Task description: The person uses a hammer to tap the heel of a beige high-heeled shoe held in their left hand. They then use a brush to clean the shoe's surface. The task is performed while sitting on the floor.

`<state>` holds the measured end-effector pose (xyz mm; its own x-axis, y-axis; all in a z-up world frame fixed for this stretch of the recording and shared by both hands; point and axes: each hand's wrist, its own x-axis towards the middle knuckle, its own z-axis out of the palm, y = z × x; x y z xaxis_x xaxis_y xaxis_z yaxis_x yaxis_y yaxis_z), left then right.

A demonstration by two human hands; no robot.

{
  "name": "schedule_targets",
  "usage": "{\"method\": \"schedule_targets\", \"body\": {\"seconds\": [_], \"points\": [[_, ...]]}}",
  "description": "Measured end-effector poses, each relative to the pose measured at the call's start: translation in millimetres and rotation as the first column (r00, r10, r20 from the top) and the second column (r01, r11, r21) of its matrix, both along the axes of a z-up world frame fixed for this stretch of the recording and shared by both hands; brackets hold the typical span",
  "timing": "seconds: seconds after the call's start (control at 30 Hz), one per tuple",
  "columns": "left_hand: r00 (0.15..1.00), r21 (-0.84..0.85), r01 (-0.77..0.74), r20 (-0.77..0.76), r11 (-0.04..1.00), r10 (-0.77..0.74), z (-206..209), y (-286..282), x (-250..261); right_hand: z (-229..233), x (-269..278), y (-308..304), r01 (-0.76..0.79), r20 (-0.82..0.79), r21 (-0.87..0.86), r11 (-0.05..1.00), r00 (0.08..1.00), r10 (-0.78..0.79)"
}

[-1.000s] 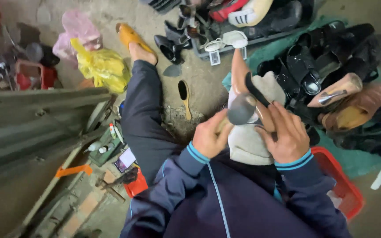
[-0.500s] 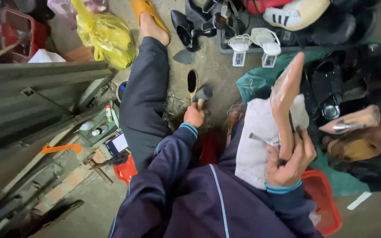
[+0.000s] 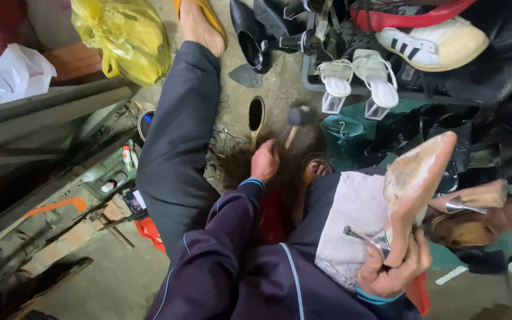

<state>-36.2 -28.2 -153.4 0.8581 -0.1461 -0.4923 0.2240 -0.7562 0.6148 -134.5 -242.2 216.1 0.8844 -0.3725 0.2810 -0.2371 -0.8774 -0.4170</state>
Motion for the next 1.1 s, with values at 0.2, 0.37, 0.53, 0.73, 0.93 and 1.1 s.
{"method": "schedule_targets", "body": {"seconds": [0.2, 0.37, 0.53, 0.73, 0.93, 1.1], "points": [[0.858, 0.138, -0.456, -0.195, 0.879, 0.476, 50, 19, 50, -1, -6, -1, 0.031, -0.114, -0.039, 0.999, 0.993, -0.035], [0.868, 0.219, -0.368, -0.267, 0.904, 0.418, 23, 31, 55, -4, -7, -4, 0.059, -0.108, -0.023, 0.998, 0.992, -0.061], [0.899, 0.17, -0.323, -0.254, 0.931, 0.358, 28, 38, 55, -11, -15, -9, 0.051, -0.139, -0.029, 0.998, 0.989, -0.055], [0.946, 0.244, -0.182, -0.22, 0.953, 0.237, 16, 39, 52, -10, -3, -9, 0.045, -0.058, -0.007, 0.999, 0.997, -0.045], [0.9, 0.326, -0.266, -0.252, 0.907, 0.354, 16, 36, 63, -5, 7, -4, 0.021, 0.033, 0.024, 0.999, 0.999, -0.021], [0.8, 0.172, -0.502, -0.278, 0.847, 0.531, 50, 33, 83, 15, 14, 3, -0.037, 0.171, 0.124, 0.992, 0.985, 0.015]]}}
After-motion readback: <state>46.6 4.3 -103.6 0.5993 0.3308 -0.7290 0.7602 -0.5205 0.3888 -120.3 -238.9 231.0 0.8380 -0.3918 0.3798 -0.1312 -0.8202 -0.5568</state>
